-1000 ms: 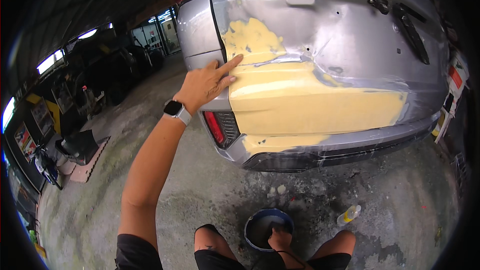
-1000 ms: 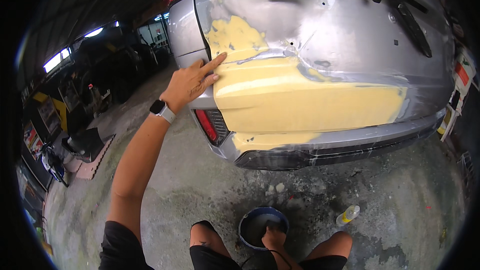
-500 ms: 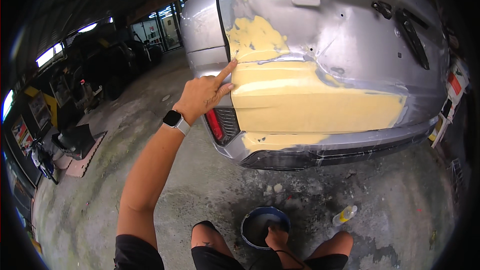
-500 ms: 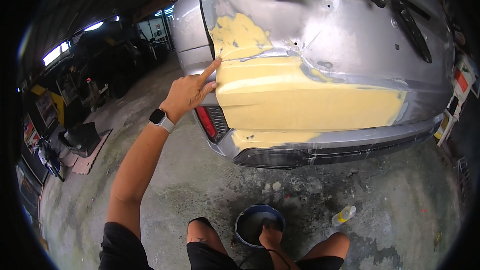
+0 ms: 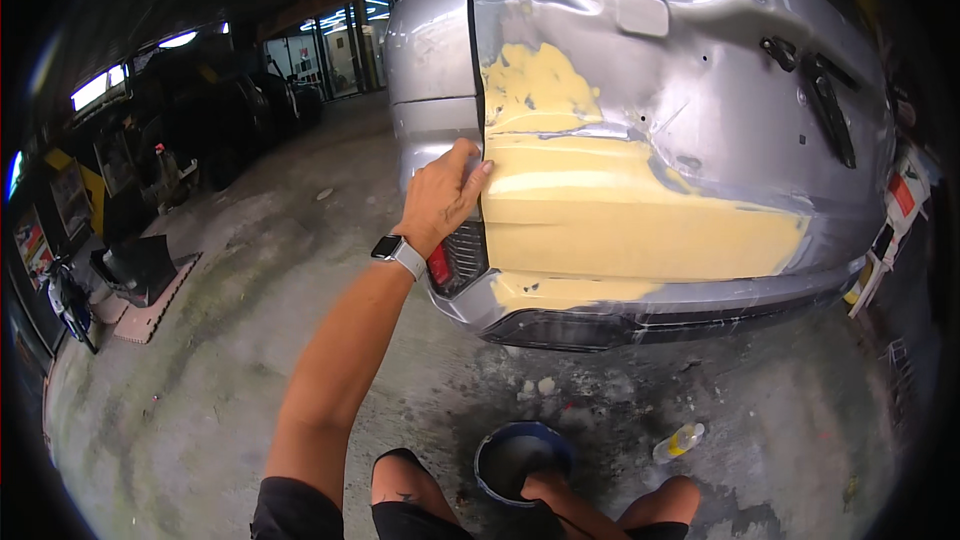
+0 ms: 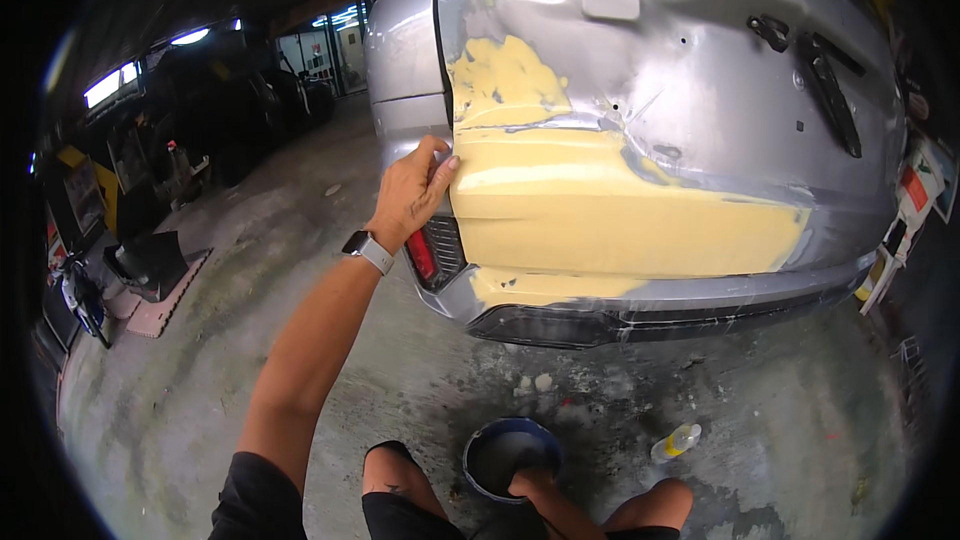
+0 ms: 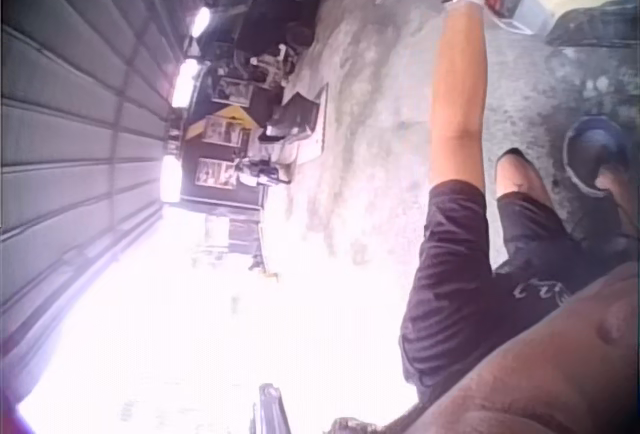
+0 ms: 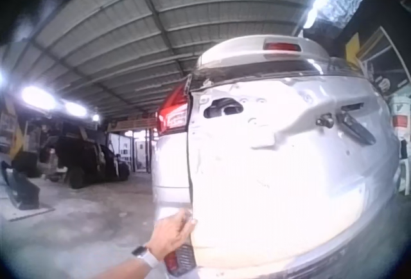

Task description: Sand down yellow body filler on a car's rear bumper to smooth it.

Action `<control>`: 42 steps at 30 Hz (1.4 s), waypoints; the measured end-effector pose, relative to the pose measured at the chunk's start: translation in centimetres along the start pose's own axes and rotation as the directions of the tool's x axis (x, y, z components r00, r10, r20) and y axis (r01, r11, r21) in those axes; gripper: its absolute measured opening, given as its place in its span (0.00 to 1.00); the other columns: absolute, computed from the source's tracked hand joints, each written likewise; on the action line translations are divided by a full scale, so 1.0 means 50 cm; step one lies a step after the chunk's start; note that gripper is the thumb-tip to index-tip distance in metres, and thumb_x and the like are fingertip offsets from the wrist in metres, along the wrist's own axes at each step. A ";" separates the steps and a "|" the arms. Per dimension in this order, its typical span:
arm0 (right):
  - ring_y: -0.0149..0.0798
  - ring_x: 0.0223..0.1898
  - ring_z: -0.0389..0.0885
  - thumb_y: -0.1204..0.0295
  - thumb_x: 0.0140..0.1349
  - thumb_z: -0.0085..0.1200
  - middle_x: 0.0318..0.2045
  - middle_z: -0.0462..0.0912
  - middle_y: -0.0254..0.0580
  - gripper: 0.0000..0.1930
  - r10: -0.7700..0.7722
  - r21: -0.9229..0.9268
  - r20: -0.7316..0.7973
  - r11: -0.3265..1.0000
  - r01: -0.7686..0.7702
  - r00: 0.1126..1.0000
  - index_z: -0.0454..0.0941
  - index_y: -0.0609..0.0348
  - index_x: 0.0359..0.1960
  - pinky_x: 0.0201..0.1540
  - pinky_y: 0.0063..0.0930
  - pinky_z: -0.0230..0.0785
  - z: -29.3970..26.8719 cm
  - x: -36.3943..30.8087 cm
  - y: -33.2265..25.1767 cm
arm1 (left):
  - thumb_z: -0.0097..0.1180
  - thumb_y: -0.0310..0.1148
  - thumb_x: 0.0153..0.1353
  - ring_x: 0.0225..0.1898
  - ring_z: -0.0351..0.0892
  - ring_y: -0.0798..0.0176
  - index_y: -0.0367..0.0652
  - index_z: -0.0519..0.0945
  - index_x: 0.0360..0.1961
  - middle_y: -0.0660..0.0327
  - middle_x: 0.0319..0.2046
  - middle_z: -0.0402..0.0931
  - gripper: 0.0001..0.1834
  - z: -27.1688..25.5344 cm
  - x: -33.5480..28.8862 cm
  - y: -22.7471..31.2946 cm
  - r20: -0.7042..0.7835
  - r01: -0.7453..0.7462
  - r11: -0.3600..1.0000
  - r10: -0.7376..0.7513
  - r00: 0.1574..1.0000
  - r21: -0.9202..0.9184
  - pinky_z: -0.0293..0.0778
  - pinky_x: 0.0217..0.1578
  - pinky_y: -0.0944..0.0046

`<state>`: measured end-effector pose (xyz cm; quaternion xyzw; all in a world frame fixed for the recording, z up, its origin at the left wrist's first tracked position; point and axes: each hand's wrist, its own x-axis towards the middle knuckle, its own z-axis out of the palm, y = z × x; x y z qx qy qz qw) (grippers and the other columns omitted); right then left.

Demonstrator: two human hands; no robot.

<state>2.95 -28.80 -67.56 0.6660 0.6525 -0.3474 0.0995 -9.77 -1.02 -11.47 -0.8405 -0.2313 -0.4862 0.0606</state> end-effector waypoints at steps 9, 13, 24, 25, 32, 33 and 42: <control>0.65 0.48 0.83 0.71 0.64 0.53 0.43 0.83 0.63 0.16 -0.079 0.241 -0.732 0.899 0.365 0.677 0.82 0.59 0.53 0.52 0.53 0.77 -0.219 -0.139 -0.010 | 0.62 0.39 0.72 0.23 0.79 0.49 0.46 0.78 0.45 0.58 0.21 0.76 0.10 0.083 0.014 -0.047 -0.557 0.181 0.982 -0.177 0.812 -0.048 0.72 0.26 0.51; 0.60 0.42 0.79 0.80 0.59 0.55 0.47 0.77 0.56 0.30 -0.286 -0.062 -0.864 0.877 0.476 0.415 0.77 0.54 0.66 0.46 0.48 0.76 -0.568 -0.364 -0.099 | 0.64 0.40 0.71 0.23 0.81 0.49 0.48 0.78 0.45 0.59 0.22 0.80 0.10 0.079 0.012 -0.049 -0.538 0.165 0.986 -0.138 0.832 0.002 0.73 0.25 0.52; 0.48 0.51 0.77 0.76 0.60 0.62 0.56 0.79 0.45 0.26 -0.872 -0.850 -0.489 0.473 -0.234 0.012 0.81 0.56 0.63 0.53 0.42 0.70 -1.206 -0.504 -0.300 | 0.64 0.41 0.70 0.25 0.85 0.49 0.49 0.79 0.44 0.58 0.24 0.83 0.10 0.090 0.023 -0.030 -0.566 0.137 0.990 -0.092 0.819 0.037 0.77 0.27 0.50; 0.48 0.51 0.77 0.76 0.60 0.62 0.56 0.79 0.45 0.26 -0.874 -0.851 -0.486 0.471 -0.230 0.009 0.81 0.56 0.63 0.53 0.42 0.70 -1.225 -0.487 -0.304 | 0.64 0.41 0.70 0.26 0.85 0.49 0.50 0.79 0.44 0.58 0.24 0.83 0.10 0.086 0.020 -0.034 -0.564 0.137 0.989 -0.088 0.821 0.045 0.77 0.26 0.50; 0.41 0.48 0.76 0.69 0.61 0.63 0.52 0.80 0.34 0.21 -0.905 -0.841 -0.425 0.407 -0.357 -0.032 0.85 0.50 0.58 0.54 0.37 0.69 -1.259 -0.459 -0.312 | 0.64 0.41 0.70 0.25 0.85 0.49 0.48 0.78 0.44 0.58 0.24 0.82 0.11 0.083 0.018 -0.038 -0.563 0.111 0.993 -0.071 0.823 0.037 0.76 0.26 0.51; 0.41 0.48 0.76 0.68 0.62 0.62 0.52 0.80 0.34 0.21 -0.905 -0.832 -0.422 0.411 -0.373 -0.055 0.85 0.49 0.58 0.54 0.37 0.69 -1.264 -0.457 -0.315 | 0.64 0.41 0.70 0.25 0.84 0.49 0.48 0.78 0.43 0.59 0.24 0.82 0.11 0.083 0.018 -0.039 -0.564 0.118 0.992 -0.074 0.823 0.041 0.76 0.26 0.51; 0.40 0.47 0.75 0.69 0.63 0.61 0.50 0.81 0.34 0.19 -0.912 -0.856 -0.409 0.389 -0.340 -0.013 0.86 0.51 0.57 0.51 0.36 0.67 -1.267 -0.465 -0.323 | 0.64 0.40 0.70 0.25 0.84 0.50 0.48 0.79 0.42 0.59 0.24 0.82 0.10 0.085 0.015 -0.035 -0.566 0.143 0.989 -0.095 0.819 0.042 0.76 0.26 0.52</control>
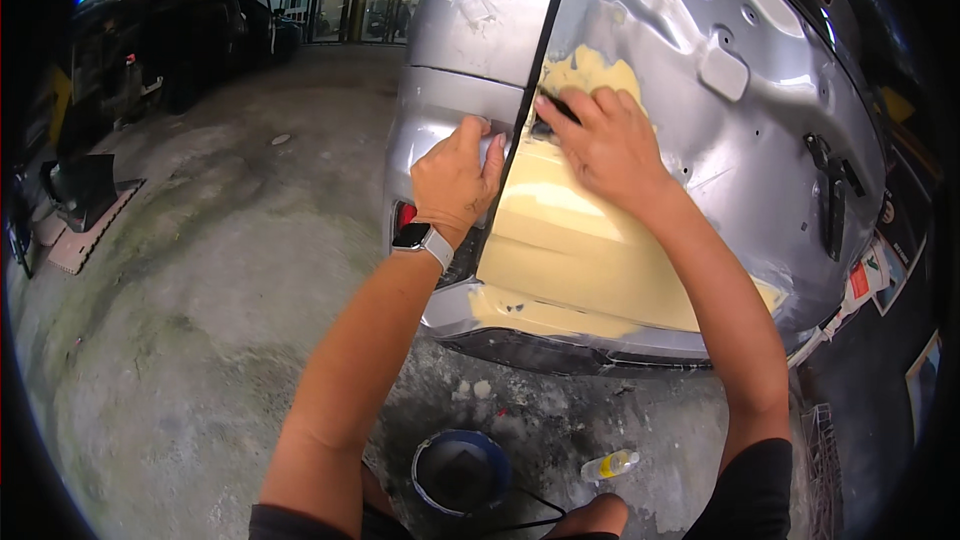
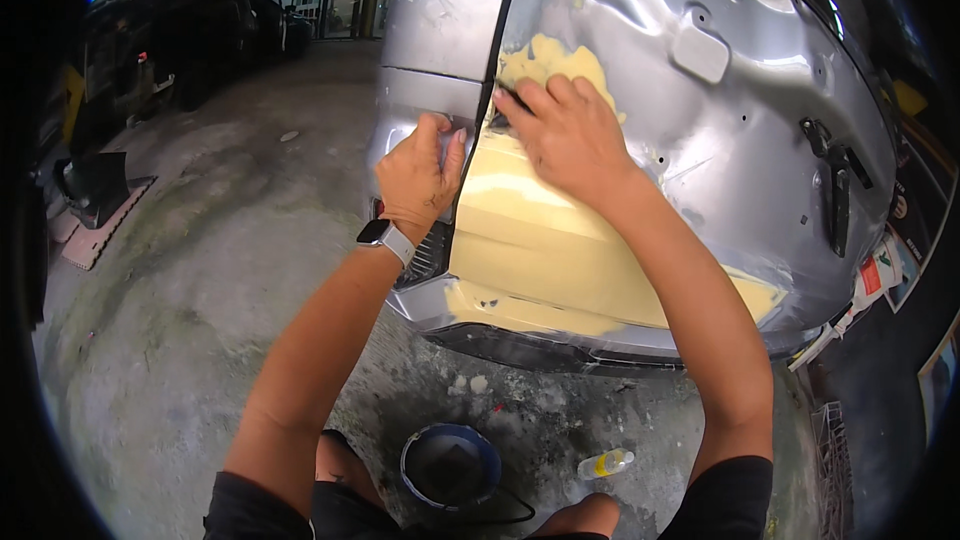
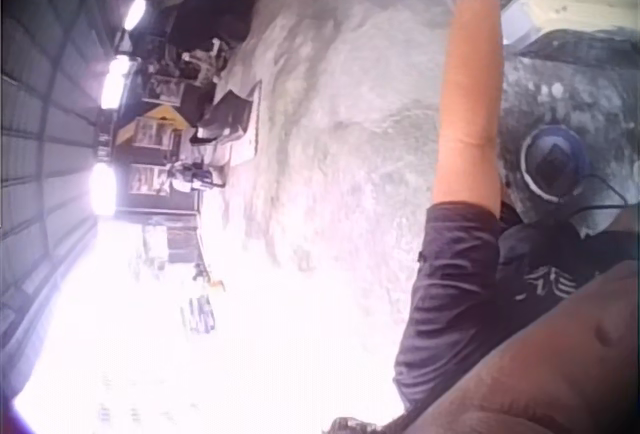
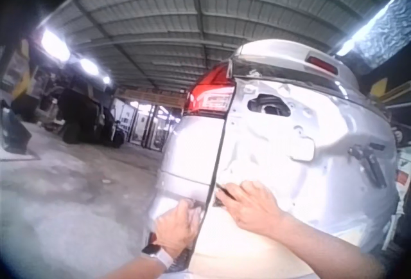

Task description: Sand down yellow body filler on a car's rear bumper to smooth it.

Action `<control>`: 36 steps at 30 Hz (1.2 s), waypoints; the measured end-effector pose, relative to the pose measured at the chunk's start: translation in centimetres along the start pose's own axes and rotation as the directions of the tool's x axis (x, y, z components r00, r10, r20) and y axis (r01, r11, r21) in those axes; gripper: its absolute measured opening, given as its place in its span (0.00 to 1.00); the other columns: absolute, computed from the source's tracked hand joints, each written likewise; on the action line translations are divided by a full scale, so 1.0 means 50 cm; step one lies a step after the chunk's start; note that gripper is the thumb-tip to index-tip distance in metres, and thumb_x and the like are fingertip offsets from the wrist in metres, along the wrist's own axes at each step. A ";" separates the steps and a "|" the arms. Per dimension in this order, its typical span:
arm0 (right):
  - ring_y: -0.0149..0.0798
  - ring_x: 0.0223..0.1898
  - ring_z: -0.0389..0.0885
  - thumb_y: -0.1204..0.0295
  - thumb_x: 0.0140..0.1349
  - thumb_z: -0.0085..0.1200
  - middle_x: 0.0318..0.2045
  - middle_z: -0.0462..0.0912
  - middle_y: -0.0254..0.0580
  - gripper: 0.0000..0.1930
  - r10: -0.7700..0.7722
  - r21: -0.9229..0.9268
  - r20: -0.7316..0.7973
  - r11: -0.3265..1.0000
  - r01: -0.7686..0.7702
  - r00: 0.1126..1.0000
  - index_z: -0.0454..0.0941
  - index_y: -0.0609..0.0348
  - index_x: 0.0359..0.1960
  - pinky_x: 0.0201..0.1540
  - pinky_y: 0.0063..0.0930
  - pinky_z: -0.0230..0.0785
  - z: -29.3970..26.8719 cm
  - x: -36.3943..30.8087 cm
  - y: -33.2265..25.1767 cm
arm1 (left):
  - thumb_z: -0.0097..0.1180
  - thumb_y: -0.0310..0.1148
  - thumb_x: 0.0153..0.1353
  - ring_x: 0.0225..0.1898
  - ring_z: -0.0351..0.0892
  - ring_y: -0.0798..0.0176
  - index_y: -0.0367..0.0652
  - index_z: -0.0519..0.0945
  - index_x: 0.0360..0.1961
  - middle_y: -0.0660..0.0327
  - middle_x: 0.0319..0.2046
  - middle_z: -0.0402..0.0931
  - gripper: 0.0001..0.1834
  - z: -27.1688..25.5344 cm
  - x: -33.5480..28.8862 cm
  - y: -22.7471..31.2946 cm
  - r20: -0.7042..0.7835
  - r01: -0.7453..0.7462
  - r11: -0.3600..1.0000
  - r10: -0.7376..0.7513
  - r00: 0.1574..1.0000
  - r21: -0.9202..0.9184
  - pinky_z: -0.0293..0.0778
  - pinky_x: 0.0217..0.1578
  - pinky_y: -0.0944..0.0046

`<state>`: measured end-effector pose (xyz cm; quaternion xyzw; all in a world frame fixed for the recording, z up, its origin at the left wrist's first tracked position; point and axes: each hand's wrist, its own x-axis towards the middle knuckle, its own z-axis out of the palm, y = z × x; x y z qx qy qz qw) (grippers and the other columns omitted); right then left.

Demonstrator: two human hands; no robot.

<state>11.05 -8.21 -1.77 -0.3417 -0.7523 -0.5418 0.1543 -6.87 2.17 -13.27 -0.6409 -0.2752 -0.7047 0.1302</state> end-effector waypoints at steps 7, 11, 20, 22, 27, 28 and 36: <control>0.38 0.47 0.74 0.70 0.59 0.61 0.47 0.80 0.31 0.22 0.005 0.020 -0.042 1.000 -0.004 0.999 0.86 0.52 0.57 0.51 0.35 0.66 0.009 -0.008 -0.015 | 0.63 0.42 0.70 0.27 0.85 0.47 0.48 0.79 0.43 0.56 0.28 0.85 0.11 -0.008 0.010 -0.003 0.045 -0.010 1.000 0.010 0.999 0.007 0.77 0.27 0.50; 0.37 0.47 0.74 0.70 0.59 0.60 0.46 0.80 0.31 0.22 -0.145 -0.090 0.082 0.984 0.153 0.986 0.86 0.52 0.57 0.51 0.34 0.66 -0.022 0.028 0.030 | 0.63 0.43 0.70 0.31 0.87 0.46 0.48 0.79 0.44 0.56 0.33 0.87 0.12 -0.008 0.002 -0.005 0.076 -0.003 1.000 0.003 0.997 0.006 0.79 0.30 0.50; 0.37 0.46 0.74 0.71 0.59 0.60 0.43 0.79 0.31 0.23 -0.119 0.062 0.088 0.992 0.114 0.989 0.86 0.53 0.58 0.49 0.34 0.66 -0.016 0.015 0.023 | 0.62 0.42 0.70 0.33 0.87 0.46 0.47 0.79 0.44 0.56 0.34 0.87 0.12 -0.009 0.004 -0.006 0.107 -0.004 1.000 0.004 0.994 0.000 0.80 0.31 0.50; 0.38 0.46 0.74 0.71 0.58 0.62 0.44 0.79 0.31 0.23 -0.188 -0.059 0.139 0.978 0.198 0.972 0.86 0.55 0.58 0.48 0.35 0.66 -0.042 0.042 0.049 | 0.61 0.42 0.70 0.29 0.85 0.49 0.48 0.76 0.41 0.59 0.32 0.84 0.11 -0.006 0.006 -0.005 0.046 -0.054 0.999 0.054 0.998 0.000 0.78 0.27 0.51; 0.38 0.45 0.74 0.71 0.58 0.61 0.42 0.79 0.30 0.23 -0.086 0.039 0.053 0.996 0.084 0.995 0.86 0.54 0.58 0.48 0.34 0.66 -0.008 0.004 0.003 | 0.61 0.44 0.70 0.32 0.87 0.45 0.47 0.79 0.44 0.57 0.34 0.87 0.12 -0.013 0.011 -0.003 0.118 -0.004 1.000 0.003 0.993 0.002 0.80 0.31 0.49; 0.37 0.45 0.74 0.71 0.59 0.60 0.42 0.79 0.30 0.22 -0.084 0.095 0.051 0.992 0.079 0.995 0.86 0.54 0.57 0.48 0.34 0.66 -0.002 0.004 0.000 | 0.60 0.43 0.71 0.33 0.87 0.45 0.47 0.79 0.43 0.57 0.34 0.87 0.12 -0.014 0.006 0.002 0.133 0.010 1.000 -0.011 0.991 0.012 0.80 0.32 0.49; 0.37 0.44 0.74 0.70 0.63 0.59 0.42 0.79 0.30 0.21 -0.117 -0.099 0.075 0.987 0.124 0.990 0.85 0.54 0.59 0.48 0.34 0.66 -0.014 0.016 0.010 | 0.62 0.43 0.69 0.32 0.87 0.45 0.48 0.80 0.44 0.56 0.34 0.87 0.12 -0.010 0.013 -0.009 0.092 -0.010 1.000 0.009 0.996 0.009 0.80 0.31 0.49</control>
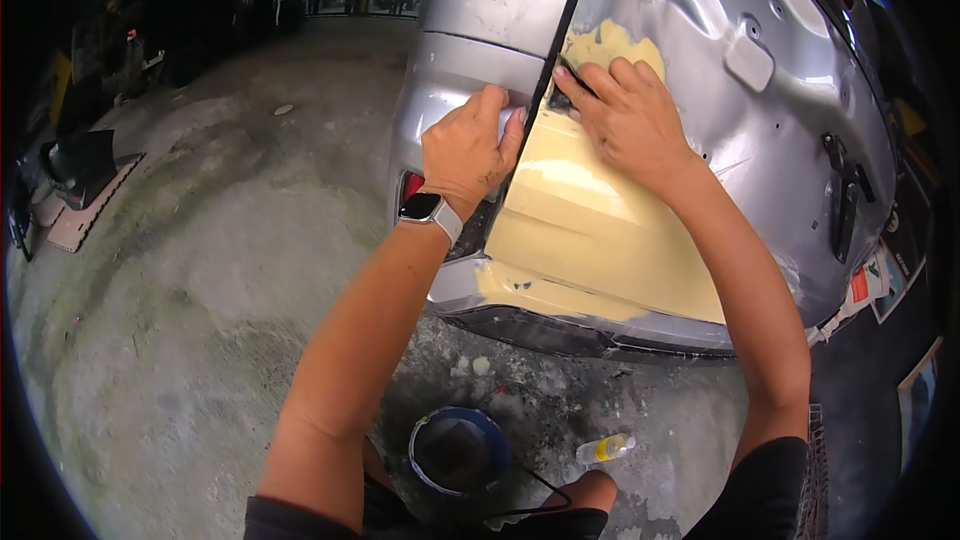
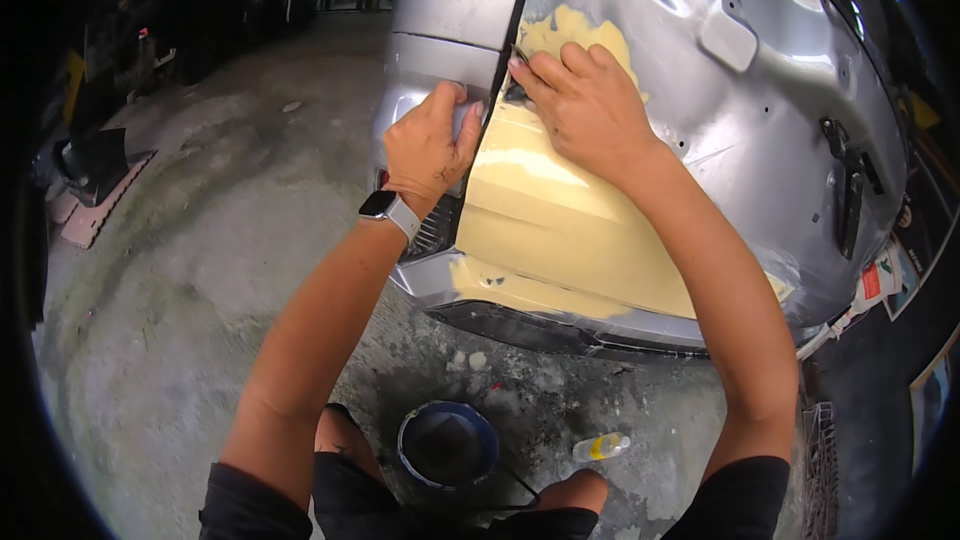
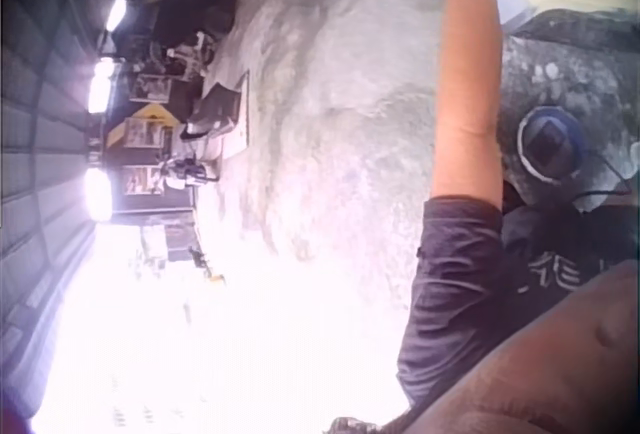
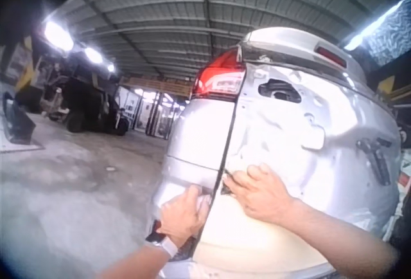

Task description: Sand down yellow body filler on a car's rear bumper to smooth it.

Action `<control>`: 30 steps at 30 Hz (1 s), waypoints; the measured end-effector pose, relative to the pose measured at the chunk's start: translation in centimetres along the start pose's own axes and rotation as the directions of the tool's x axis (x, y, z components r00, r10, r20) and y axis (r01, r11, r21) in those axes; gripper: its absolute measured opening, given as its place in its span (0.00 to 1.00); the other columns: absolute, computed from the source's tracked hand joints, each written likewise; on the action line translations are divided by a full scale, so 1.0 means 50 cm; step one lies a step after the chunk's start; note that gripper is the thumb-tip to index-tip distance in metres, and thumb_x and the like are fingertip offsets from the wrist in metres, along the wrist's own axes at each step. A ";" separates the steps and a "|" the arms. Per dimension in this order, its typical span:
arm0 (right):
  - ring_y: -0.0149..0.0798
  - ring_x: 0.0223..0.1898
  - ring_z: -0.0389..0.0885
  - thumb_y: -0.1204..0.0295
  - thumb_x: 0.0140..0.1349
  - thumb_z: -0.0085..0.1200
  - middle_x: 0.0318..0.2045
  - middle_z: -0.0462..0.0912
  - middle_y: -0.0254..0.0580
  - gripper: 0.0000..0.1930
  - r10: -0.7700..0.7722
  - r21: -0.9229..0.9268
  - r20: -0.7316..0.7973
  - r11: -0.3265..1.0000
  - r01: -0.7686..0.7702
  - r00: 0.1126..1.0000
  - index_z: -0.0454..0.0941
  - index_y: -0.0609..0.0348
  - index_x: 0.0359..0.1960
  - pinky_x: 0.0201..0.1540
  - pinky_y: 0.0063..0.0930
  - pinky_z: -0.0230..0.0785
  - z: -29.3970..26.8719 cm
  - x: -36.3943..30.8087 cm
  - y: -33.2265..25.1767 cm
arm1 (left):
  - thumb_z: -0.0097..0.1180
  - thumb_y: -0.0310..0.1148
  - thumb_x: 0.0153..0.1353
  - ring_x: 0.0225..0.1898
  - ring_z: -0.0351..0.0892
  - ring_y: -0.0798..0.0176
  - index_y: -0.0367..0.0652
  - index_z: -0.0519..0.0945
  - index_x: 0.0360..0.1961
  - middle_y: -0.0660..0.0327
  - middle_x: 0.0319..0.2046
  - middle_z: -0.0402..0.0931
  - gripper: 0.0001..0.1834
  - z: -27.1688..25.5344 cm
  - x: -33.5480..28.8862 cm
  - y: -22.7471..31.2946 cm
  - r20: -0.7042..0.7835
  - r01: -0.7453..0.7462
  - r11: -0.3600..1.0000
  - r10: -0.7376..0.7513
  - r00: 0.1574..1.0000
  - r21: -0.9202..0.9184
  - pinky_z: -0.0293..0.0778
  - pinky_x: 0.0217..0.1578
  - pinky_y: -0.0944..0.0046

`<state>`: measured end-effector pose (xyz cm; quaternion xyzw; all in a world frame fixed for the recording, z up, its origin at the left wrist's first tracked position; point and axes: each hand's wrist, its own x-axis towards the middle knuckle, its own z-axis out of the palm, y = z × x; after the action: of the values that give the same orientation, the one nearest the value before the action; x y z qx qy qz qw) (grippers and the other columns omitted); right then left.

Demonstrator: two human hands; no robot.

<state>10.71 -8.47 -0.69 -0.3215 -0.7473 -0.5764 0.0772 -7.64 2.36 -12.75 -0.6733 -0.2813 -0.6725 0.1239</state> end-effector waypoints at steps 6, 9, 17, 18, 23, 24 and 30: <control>0.39 0.44 0.73 0.65 0.62 0.63 0.46 0.79 0.32 0.24 -0.018 0.086 0.014 0.996 0.017 1.000 0.84 0.51 0.61 0.49 0.36 0.65 -0.009 -0.025 0.008 | 0.59 0.43 0.70 0.30 0.86 0.48 0.47 0.77 0.42 0.58 0.33 0.84 0.12 -0.003 -0.012 0.003 -0.002 -0.028 1.000 0.028 1.000 0.006 0.79 0.29 0.50; 0.40 0.45 0.72 0.65 0.62 0.63 0.47 0.80 0.32 0.24 0.042 0.090 -0.006 0.995 -0.041 0.999 0.84 0.49 0.62 0.49 0.37 0.65 -0.008 -0.024 0.005 | 0.61 0.42 0.69 0.32 0.86 0.47 0.47 0.78 0.43 0.56 0.34 0.86 0.12 0.002 0.000 0.009 0.005 -0.021 1.000 0.021 1.000 -0.007 0.79 0.30 0.50; 0.43 0.47 0.73 0.65 0.63 0.64 0.50 0.80 0.35 0.24 0.030 0.153 0.038 0.988 -0.036 0.999 0.83 0.51 0.63 0.50 0.39 0.67 0.007 -0.041 0.008 | 0.64 0.42 0.68 0.33 0.87 0.45 0.46 0.80 0.44 0.54 0.34 0.87 0.13 -0.005 -0.009 -0.006 0.010 -0.008 1.000 0.008 1.000 -0.004 0.80 0.32 0.50; 0.44 0.48 0.74 0.65 0.63 0.65 0.50 0.80 0.36 0.25 0.076 0.190 -0.027 0.979 -0.070 0.997 0.82 0.51 0.63 0.51 0.40 0.67 0.006 -0.032 0.012 | 0.64 0.42 0.68 0.33 0.87 0.45 0.46 0.80 0.44 0.54 0.34 0.87 0.13 -0.004 -0.007 -0.003 0.006 -0.008 1.000 0.009 1.000 -0.008 0.80 0.32 0.50; 0.46 0.51 0.75 0.66 0.62 0.65 0.51 0.79 0.39 0.25 0.131 0.233 -0.087 0.967 -0.108 0.987 0.81 0.53 0.63 0.52 0.43 0.69 0.023 -0.035 -0.001 | 0.63 0.43 0.68 0.34 0.87 0.45 0.47 0.80 0.44 0.55 0.36 0.87 0.13 0.003 -0.011 0.008 0.040 0.023 1.000 -0.022 0.999 -0.019 0.80 0.33 0.50; 0.45 0.50 0.74 0.66 0.63 0.65 0.50 0.79 0.39 0.25 0.120 0.216 -0.092 0.971 -0.098 0.988 0.81 0.53 0.62 0.51 0.42 0.69 0.023 -0.033 -0.005 | 0.63 0.43 0.68 0.34 0.87 0.45 0.47 0.80 0.44 0.55 0.36 0.87 0.13 0.002 -0.013 0.008 0.044 0.028 0.999 -0.027 0.999 -0.030 0.80 0.33 0.50; 0.41 0.47 0.74 0.66 0.62 0.65 0.49 0.79 0.36 0.24 0.107 0.128 -0.074 0.987 -0.097 0.991 0.82 0.55 0.61 0.50 0.38 0.67 0.022 -0.013 -0.027 | 0.63 0.44 0.68 0.34 0.87 0.45 0.47 0.80 0.43 0.56 0.36 0.87 0.13 0.003 -0.004 -0.003 0.005 -0.003 1.000 0.003 1.000 -0.003 0.80 0.33 0.49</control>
<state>10.75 -7.88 -2.45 -0.3304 -0.7605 -0.5366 0.1566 -7.58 2.51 -12.98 -0.6754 -0.2797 -0.6712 0.1230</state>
